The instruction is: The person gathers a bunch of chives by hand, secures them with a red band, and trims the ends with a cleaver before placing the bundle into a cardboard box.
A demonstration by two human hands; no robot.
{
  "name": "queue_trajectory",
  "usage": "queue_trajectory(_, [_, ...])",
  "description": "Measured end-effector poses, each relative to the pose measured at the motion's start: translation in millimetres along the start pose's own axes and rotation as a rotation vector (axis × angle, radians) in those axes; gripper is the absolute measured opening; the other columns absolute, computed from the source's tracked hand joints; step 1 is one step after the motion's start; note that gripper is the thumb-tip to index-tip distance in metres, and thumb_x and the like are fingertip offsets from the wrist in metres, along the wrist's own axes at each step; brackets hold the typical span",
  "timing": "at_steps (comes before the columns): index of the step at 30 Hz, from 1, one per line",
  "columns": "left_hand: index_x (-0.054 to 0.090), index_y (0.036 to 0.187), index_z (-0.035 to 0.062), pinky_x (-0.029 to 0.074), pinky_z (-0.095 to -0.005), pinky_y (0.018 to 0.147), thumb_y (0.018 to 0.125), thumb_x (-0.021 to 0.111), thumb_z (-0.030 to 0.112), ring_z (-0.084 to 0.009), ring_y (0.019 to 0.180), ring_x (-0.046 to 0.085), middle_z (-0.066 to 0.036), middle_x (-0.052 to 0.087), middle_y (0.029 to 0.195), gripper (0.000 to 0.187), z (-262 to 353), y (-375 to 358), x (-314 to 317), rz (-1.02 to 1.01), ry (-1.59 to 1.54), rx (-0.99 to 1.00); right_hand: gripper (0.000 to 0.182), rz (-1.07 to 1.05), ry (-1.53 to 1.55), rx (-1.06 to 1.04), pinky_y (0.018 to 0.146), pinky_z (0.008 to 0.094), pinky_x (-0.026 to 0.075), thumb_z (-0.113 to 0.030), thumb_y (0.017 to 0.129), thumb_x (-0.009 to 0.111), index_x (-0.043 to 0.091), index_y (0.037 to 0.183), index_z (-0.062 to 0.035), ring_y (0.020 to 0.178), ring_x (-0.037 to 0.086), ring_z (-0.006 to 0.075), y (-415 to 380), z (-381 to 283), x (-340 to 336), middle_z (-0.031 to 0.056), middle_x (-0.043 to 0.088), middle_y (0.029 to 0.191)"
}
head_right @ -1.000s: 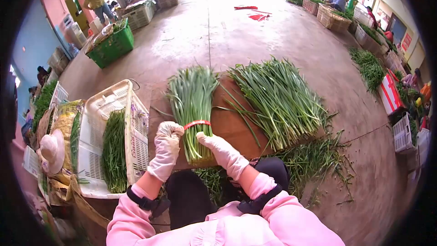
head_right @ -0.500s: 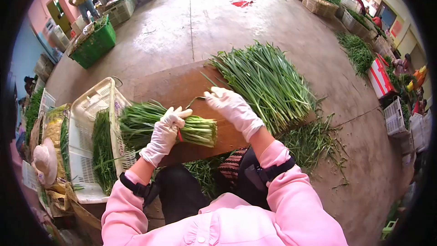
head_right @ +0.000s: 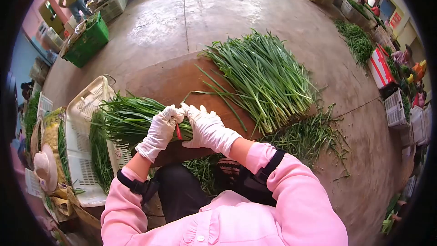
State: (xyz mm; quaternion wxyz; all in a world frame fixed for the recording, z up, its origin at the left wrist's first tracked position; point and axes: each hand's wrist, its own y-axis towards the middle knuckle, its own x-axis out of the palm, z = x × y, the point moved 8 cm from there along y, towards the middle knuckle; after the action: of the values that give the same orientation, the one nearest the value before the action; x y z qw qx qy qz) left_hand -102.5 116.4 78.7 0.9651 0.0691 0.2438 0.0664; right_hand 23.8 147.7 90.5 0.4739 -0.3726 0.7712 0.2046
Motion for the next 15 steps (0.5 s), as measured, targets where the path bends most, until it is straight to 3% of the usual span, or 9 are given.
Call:
queue_trajectory(2, [0.06, 0.095, 0.0029, 0.05, -0.0286, 0.081, 0.096, 0.051, -0.011, -0.0136, 0.081, 0.06, -0.005, 0.066, 0.083, 0.017, 4, -1, 0, 0.014, 0.035, 0.085, 0.117, -0.044, 0.064, 0.024, 0.101, 0.0485, 0.048, -0.046, 0.065, 0.09, 0.029, 0.156, -0.0047, 0.125, 0.057, 0.0407, 0, 5, 4, 0.0208, 0.056, 0.138])
queue_trajectory(3, [0.061, 0.095, 0.0039, 0.052, -0.0329, 0.093, 0.093, 0.053, -0.013, -0.0163, 0.084, 0.064, -0.006, 0.07, 0.088, 0.018, 7, -2, -2, 0.009, 0.046, 0.076, 0.117, -0.092, 0.127, 0.043, 0.098, 0.0461, 0.051, -0.045, 0.065, 0.09, 0.029, 0.157, -0.0046, 0.12, 0.062, 0.0397, 0, 5, 4, 0.0208, 0.06, 0.134])
queue_trajectory(4, [0.061, 0.095, 0.0039, 0.052, -0.0329, 0.093, 0.093, 0.053, -0.013, -0.0163, 0.084, 0.064, -0.006, 0.07, 0.088, 0.018, 11, -4, -2, 0.006, 0.051, 0.082, 0.117, -0.083, 0.129, 0.043, 0.098, 0.0461, 0.051, -0.045, 0.065, 0.09, 0.029, 0.157, -0.0046, 0.12, 0.062, 0.0397, 1, 4, -2, 0.0208, 0.06, 0.134])
queue_trajectory(6, [0.062, 0.095, 0.0045, 0.047, -0.041, 0.108, 0.089, 0.056, -0.013, -0.0213, 0.091, 0.07, -0.007, 0.073, 0.095, 0.02, 42, -8, -12, 0.145, 0.199, 0.311, 0.116, -0.126, 0.002, -0.054, 0.092, 0.0429, 0.054, -0.045, 0.066, 0.09, 0.03, 0.156, -0.0042, 0.109, 0.067, 0.037, 4, -1, -13, 0.0196, 0.066, 0.125])
queue_trajectory(7, [0.062, 0.094, 0.006, 0.038, -0.0497, 0.118, 0.086, 0.058, -0.013, -0.0257, 0.101, 0.071, -0.007, 0.075, 0.103, 0.021, 60, -10, -19, 0.165, 0.169, 0.316, 0.116, -0.014, -0.023, -0.2, 0.091, 0.043, 0.055, -0.045, 0.065, 0.091, 0.032, 0.155, -0.0032, 0.107, 0.068, 0.036, 5, -8, -28, 0.0191, 0.067, 0.122])
queue_trajectory(8, [0.064, 0.095, 0.0101, 0.037, -0.0518, 0.117, 0.083, 0.062, -0.01, -0.0272, 0.106, 0.07, -0.007, 0.073, 0.101, 0.024, 71, -13, -25, 0.203, 0.191, 0.375, 0.116, 0.014, -0.042, -0.277, 0.09, 0.042, 0.055, -0.045, 0.063, 0.092, 0.034, 0.154, -0.0022, 0.104, 0.069, 0.035, 7, -11, -37, 0.0187, 0.068, 0.12])
queue_trajectory(12, [0.062, 0.093, 0.0089, 0.03, -0.0521, 0.122, 0.085, 0.06, -0.011, -0.0266, 0.106, 0.069, -0.007, 0.072, 0.097, 0.021, 96, -9, -28, 0.247, 0.216, 0.352, 0.117, -0.003, -0.034, -0.384, 0.089, 0.0419, 0.055, -0.045, 0.06, 0.093, 0.037, 0.152, -0.0004, 0.103, 0.069, 0.0335, 13, -18, -67, 0.0183, 0.07, 0.116])
queue_trajectory(14, [0.059, 0.092, 0.0042, 0.038, -0.0393, 0.115, 0.091, 0.053, -0.012, -0.0191, 0.099, 0.067, -0.01, 0.072, 0.096, 0.018, 61, 0, -25, 0.22, 0.189, 0.138, 0.116, -0.189, 0.007, -0.37, 0.091, 0.0424, 0.054, -0.044, 0.06, 0.092, 0.037, 0.151, 0.0017, 0.104, 0.069, 0.0351, 23, -14, -61, 0.0186, 0.07, 0.114])
queue_trajectory(15, [0.058, 0.092, 0.0024, 0.046, -0.0317, 0.102, 0.092, 0.05, -0.013, -0.0161, 0.091, 0.064, -0.009, 0.07, 0.091, 0.017, 25, 6, -19, 0.172, 0.069, -0.067, 0.098, -0.171, 0.035, -0.415, 0.087, 0.0429, 0.054, -0.042, 0.062, 0.09, 0.048, 0.141, -0.0007, 0.104, 0.067, 0.0372, 34, -2, -49, 0.0211, 0.068, 0.109])
